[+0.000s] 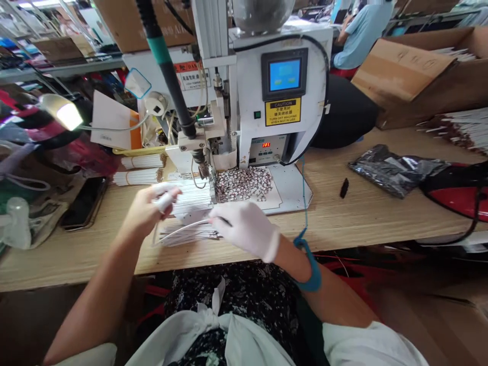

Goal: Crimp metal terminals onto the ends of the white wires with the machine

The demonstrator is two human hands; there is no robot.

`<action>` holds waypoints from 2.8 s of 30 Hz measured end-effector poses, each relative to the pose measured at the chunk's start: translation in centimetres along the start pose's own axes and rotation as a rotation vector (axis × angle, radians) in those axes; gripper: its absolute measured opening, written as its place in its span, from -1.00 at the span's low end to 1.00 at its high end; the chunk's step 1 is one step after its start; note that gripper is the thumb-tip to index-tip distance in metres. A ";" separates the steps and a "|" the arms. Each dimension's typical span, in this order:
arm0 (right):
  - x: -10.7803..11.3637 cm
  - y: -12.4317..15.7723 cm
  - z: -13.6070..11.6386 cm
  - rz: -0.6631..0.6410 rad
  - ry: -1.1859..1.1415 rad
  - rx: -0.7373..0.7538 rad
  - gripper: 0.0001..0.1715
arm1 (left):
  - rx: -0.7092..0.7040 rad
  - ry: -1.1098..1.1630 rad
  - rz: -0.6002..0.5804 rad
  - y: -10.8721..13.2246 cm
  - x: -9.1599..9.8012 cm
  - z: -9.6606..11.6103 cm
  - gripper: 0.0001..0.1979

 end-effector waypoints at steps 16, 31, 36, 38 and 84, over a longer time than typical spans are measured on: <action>1.9 4.7 2.4 -0.421 -0.099 -0.116 -0.73 | -0.441 -0.493 -0.109 6.1 -5.9 -1.7 -0.85; -0.2 -6.0 7.8 -0.138 0.231 -0.212 -0.78 | -0.137 -0.609 -0.355 0.2 -0.9 -1.2 -0.78; -2.2 -8.0 8.0 -0.126 0.237 -0.300 -0.80 | -0.049 -0.388 -0.473 -3.6 -0.5 -1.5 -0.78; -2.5 -8.0 8.2 -0.103 0.166 -0.275 -0.82 | -0.003 -0.330 -0.511 -4.9 -0.7 -1.8 -0.73; -2.1 -8.3 6.8 -0.270 -0.841 -0.574 -0.81 | 0.072 -0.136 -0.505 -6.8 -2.5 -1.9 -0.75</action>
Point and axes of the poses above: each hand's wrist, its own y-axis away from the middle knuckle, its own x-axis out of the back of the hand, z = x × y, the point moved 1 cm from there along -y, towards the middle knuckle, and after that the axes turned 4 degrees about -x, right-handed, at the moved point
